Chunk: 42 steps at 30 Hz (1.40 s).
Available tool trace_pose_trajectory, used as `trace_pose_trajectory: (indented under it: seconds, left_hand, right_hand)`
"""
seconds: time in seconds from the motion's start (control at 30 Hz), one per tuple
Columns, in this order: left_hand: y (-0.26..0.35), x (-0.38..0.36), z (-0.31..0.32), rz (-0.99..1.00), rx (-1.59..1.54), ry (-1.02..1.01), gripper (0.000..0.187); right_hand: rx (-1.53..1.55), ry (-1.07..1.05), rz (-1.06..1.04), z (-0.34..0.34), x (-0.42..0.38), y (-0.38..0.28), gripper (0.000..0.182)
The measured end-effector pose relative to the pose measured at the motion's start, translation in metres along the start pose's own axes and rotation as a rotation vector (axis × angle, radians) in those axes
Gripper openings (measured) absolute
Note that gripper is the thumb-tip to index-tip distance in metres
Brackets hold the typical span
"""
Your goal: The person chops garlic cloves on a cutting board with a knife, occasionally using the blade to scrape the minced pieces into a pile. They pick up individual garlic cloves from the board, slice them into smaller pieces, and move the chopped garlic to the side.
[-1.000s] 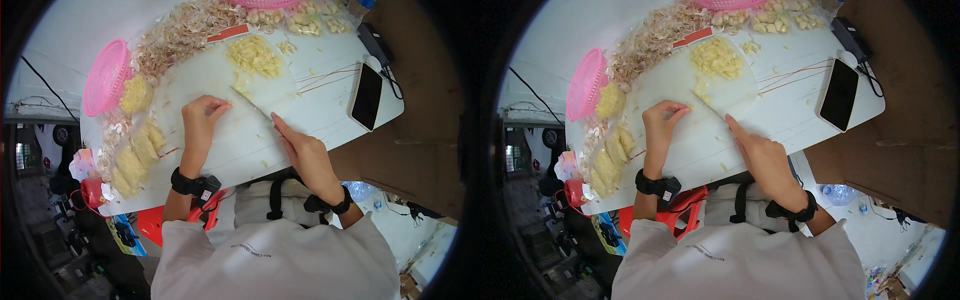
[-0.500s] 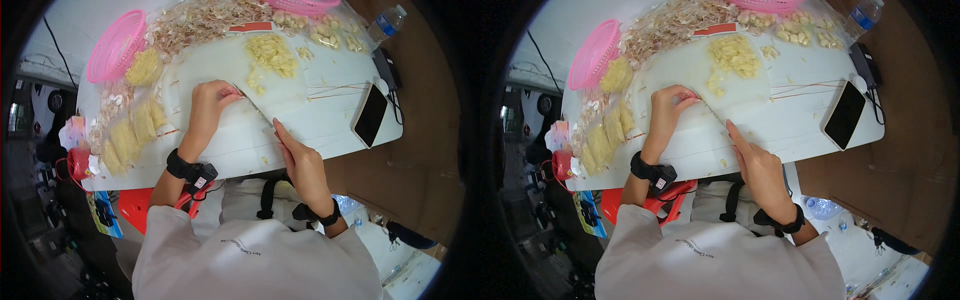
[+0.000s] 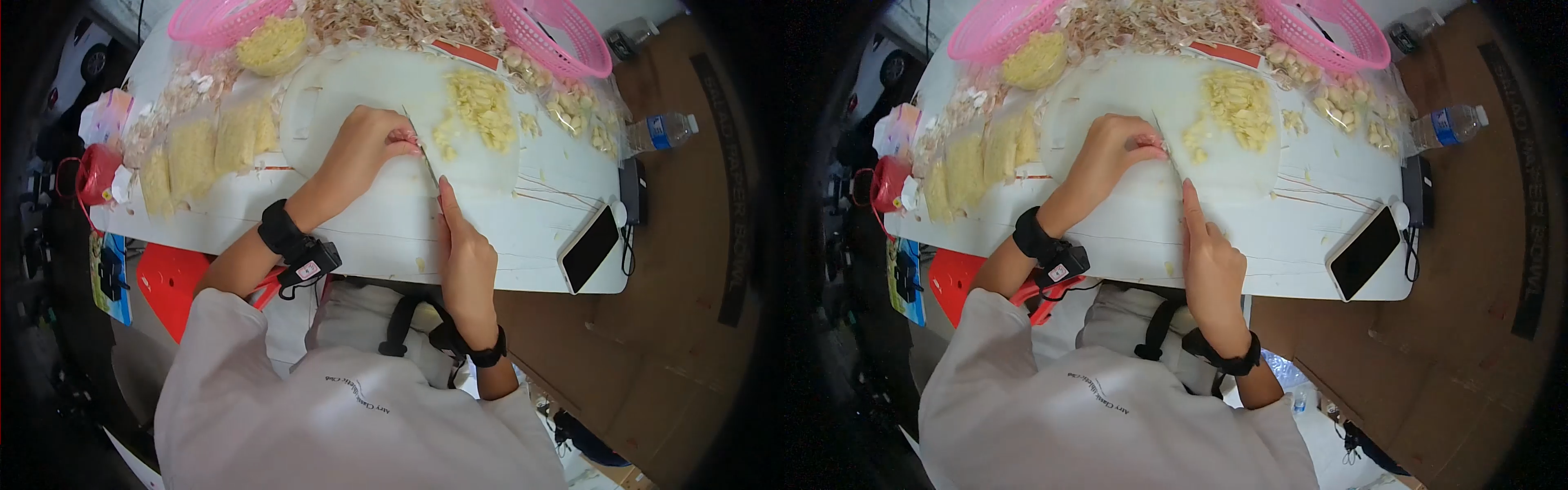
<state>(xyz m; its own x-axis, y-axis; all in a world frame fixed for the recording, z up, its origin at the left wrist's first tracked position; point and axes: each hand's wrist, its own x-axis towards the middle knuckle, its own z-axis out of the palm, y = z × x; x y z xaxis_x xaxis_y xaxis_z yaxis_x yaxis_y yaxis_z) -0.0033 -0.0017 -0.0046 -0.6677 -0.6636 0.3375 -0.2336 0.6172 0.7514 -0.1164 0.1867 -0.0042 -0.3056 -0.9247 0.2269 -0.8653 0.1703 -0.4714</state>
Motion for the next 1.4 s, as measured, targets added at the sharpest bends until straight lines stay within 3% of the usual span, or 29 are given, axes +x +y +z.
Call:
trace_pose_trajectory:
  seconds: [0.1,0.17,0.3,0.57,0.73,0.87,0.93,1.03,1.17,1.23,1.4]
  left_hand:
    - [-0.002,-0.001,0.002,-0.012,-0.028,0.004,0.015]
    - [-0.004,-0.002,0.002,0.022,-0.006,0.040,0.015]
    - [-0.001,-0.005,0.001,0.001,0.002,0.009,0.016]
    - [0.003,-0.008,0.005,-0.019,-0.001,0.012,0.009]
    - [0.006,-0.008,0.000,0.102,0.191,0.014,0.007]
    - [0.008,-0.008,0.002,0.065,0.193,-0.039,0.011]
    - [0.009,-0.008,0.005,0.111,0.179,0.063,0.014]
    - [0.002,-0.007,0.010,0.230,0.162,0.055,0.017]
    - [-0.002,-0.006,0.008,0.235,0.190,-0.022,0.017]
    - [0.004,-0.004,0.003,0.071,0.268,-0.103,0.016]
    - [0.005,-0.003,0.004,0.131,0.179,-0.033,0.014]
  right_hand:
    - [-0.051,-0.052,0.035,-0.003,0.003,0.000,0.058]
    - [0.177,-0.019,0.014,-0.015,0.005,0.007,0.054]
    - [0.204,-0.065,0.115,-0.033,-0.001,0.007,0.052]
    - [0.324,0.019,0.196,-0.032,-0.011,0.001,0.048]
    - [0.309,0.040,0.220,-0.032,-0.011,0.007,0.048]
    - [0.316,0.055,0.198,-0.032,-0.012,0.007,0.048]
    - [0.314,0.054,0.209,-0.031,-0.013,0.007,0.048]
    - [0.315,0.060,0.226,-0.031,-0.015,0.007,0.047]
    - [0.331,0.082,0.243,-0.030,-0.017,0.009,0.047]
    - [0.313,0.084,0.236,-0.034,-0.017,0.008,0.047]
    - [0.306,0.062,0.256,-0.035,-0.019,0.007,0.047]
